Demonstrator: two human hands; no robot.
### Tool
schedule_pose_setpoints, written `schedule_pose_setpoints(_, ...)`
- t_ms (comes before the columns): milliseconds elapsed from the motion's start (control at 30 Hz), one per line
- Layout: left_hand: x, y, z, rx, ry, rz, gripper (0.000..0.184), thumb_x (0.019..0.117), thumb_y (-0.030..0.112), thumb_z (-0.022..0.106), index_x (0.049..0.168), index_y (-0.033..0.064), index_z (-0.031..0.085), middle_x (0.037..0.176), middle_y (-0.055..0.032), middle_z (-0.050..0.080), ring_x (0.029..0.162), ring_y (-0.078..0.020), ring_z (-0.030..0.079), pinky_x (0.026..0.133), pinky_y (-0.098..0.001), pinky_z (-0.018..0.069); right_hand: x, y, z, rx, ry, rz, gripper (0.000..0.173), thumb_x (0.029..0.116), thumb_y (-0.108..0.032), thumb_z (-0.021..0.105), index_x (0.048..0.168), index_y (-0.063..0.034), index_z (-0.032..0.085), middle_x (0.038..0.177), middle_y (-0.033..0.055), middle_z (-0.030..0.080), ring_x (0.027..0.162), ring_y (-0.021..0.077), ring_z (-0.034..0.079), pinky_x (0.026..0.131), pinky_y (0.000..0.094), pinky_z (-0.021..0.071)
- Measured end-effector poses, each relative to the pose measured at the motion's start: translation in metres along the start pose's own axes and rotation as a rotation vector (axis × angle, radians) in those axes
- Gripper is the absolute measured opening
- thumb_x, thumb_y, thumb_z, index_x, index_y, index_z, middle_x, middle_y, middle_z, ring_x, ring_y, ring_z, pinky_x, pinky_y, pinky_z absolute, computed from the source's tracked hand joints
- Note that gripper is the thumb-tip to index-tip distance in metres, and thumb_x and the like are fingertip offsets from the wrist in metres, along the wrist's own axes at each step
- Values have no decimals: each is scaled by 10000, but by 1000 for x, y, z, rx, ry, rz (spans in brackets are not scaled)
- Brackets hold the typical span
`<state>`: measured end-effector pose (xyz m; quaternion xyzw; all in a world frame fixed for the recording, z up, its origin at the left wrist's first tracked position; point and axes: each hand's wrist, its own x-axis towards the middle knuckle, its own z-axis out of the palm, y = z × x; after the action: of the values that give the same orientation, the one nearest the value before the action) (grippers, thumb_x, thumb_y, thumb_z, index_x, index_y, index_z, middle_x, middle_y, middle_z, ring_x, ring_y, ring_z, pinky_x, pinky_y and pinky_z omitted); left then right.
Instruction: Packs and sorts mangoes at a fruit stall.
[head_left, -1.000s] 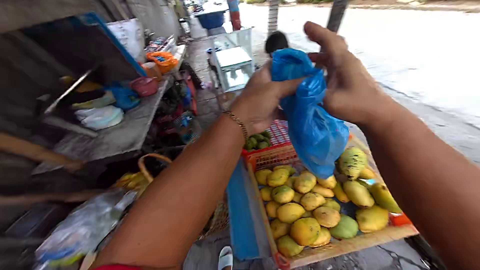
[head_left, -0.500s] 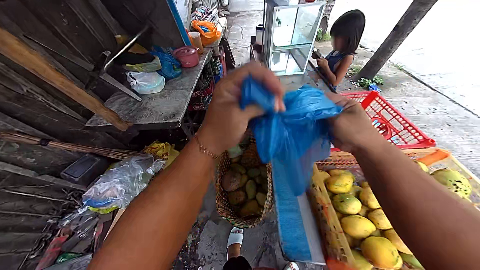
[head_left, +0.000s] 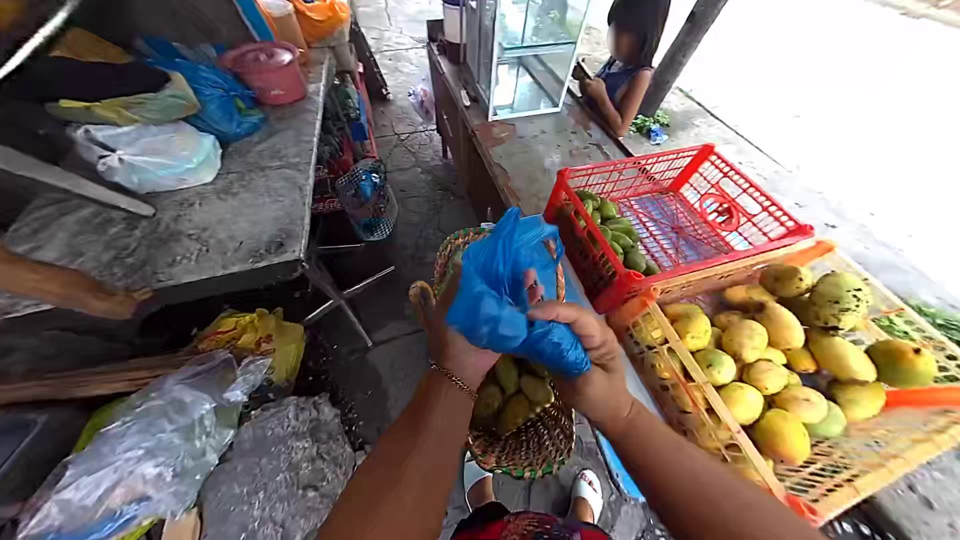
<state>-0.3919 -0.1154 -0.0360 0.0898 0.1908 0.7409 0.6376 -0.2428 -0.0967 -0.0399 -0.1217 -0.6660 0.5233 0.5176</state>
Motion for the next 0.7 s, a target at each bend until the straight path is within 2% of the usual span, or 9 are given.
schedule_pose_setpoints(67,8,-1,3,125,32,34,363,1074,426,445,1215,164,653,1114,-41,718,1058,-173,694,923,-408,586,-20,13,0,177,290,214,247,995,-194,601,1198,-238,732,1091,-24,730,1002,86,683,887,339,585)
schedule_pose_setpoints(167,14,-2,-11,383,-77,15,398,1040,493,502,1280,210,647,1199,-4,700,1125,-146,664,964,-392,568,-34,15,-14,140,550,566,268,987,-38,468,1128,-59,695,979,71,735,900,144,705,823,361,603)
schedule_pose_setpoints(267,15,-5,-26,773,-191,-52,547,944,685,537,1001,173,725,941,17,730,886,-109,693,821,-347,596,-31,0,-30,121,547,986,218,1062,-35,417,1158,-36,613,819,60,666,634,93,609,558,241,514)
schedule_pose_setpoints(333,13,-9,-29,1075,-310,-64,439,1040,462,491,872,112,697,791,15,694,756,-88,670,747,-317,580,-30,-5,-36,200,597,1084,196,1084,-64,405,1167,-57,582,779,60,624,567,91,567,502,216,479)
schedule_pose_setpoints(433,9,-20,-33,1348,-481,-21,324,959,357,669,1019,39,680,1060,-69,638,963,-124,641,863,-333,561,-25,-7,-34,306,735,1053,191,1086,-46,407,1198,-11,559,925,135,683,758,190,695,698,329,606)
schedule_pose_setpoints(500,10,-27,-40,1383,-489,-46,652,851,506,767,1271,56,551,1260,-106,587,1097,-148,625,933,-368,555,-25,-5,-31,286,754,990,207,1054,28,432,1225,12,547,973,157,696,815,216,714,746,361,617)
schedule_pose_setpoints(600,13,-29,-50,1371,-489,-147,1103,745,602,823,1608,232,244,1383,-52,592,1164,-109,633,991,-363,551,-34,-6,-29,232,535,932,471,926,133,491,1379,5,486,1103,161,684,922,204,706,829,363,603)
schedule_pose_setpoints(633,14,-28,-54,1371,-497,-168,1069,760,587,824,1615,264,268,1376,-29,613,1155,-88,641,999,-345,550,-38,-9,-31,235,421,926,555,906,96,522,1444,-12,432,1143,145,685,970,189,702,872,359,590)
schedule_pose_setpoints(700,14,-27,-62,1344,-450,-215,703,819,368,841,1442,199,560,1282,-3,674,1093,-82,665,976,-319,560,-45,-15,-36,266,186,931,681,904,35,545,1541,-30,314,1288,117,655,1112,176,674,1002,374,551)
